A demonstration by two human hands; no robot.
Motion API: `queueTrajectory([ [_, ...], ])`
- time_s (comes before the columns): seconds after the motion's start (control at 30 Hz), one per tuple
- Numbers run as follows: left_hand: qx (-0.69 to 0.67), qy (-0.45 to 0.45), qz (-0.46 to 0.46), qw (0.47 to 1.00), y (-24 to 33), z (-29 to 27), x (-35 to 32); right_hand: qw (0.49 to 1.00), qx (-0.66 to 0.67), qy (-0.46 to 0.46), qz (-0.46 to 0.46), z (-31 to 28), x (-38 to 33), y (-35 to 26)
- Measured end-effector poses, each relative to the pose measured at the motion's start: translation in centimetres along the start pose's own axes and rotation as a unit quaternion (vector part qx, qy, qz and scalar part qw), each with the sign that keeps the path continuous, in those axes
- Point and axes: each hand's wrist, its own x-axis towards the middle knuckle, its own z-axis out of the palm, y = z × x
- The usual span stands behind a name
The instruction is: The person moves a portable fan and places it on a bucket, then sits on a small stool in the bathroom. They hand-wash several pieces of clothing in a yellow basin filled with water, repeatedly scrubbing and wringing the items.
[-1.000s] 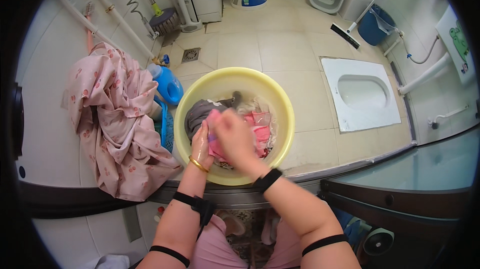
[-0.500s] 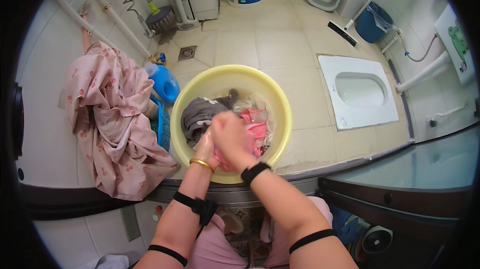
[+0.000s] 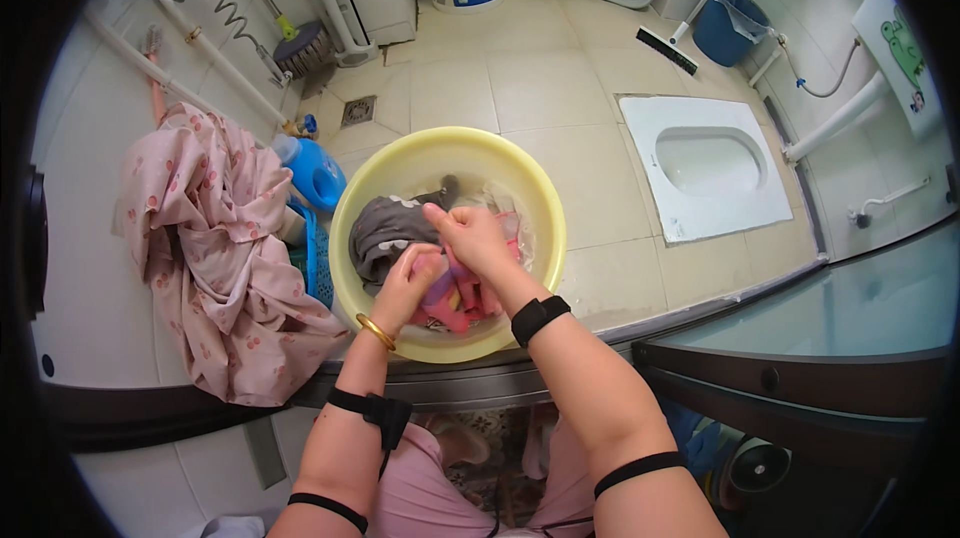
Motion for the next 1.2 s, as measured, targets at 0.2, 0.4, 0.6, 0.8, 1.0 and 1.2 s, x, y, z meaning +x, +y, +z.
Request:
queueTrajectory([
  [0.2, 0.051, 0.071, 0.120, 0.989, 2.4, -0.6, -0.4, 0.996, 0.029, -0.081, -0.030, -0.7, -0.3, -1.5],
  [0.4, -0.287, 0.166, 0.060, 0.941, 5.3, -1.2, -0.8, 0.896, -0.334, -0.171, -0.239, -2.9, 0.0, 6.0],
  [0.6, -0.382, 0.218, 0.012, 0.898, 3.1, -4.1, -0.5, 0.983, 0.098, -0.136, -0.070, -2.6, 0.3, 2.4],
  [0.8, -0.363, 0.221, -0.072, 0.902, -2.0, -2.1, 1.8, 0.968, -0.080, 0.041, -0.234, 3.3, -5.1, -0.7],
  [1.0, -0.377, 0.094, -0.217, 0.895, 2.1, 3.7, 0.8, 0.954, -0.158, 0.149, -0.204, 3.2, -3.1, 1.1],
  [1.2, -0.516, -0.153, 0.027, 0.842, -6.5, -2.3, 0.8, 0.910, -0.211, 0.089, -0.347, 7.1, -6.8, -0.2],
])
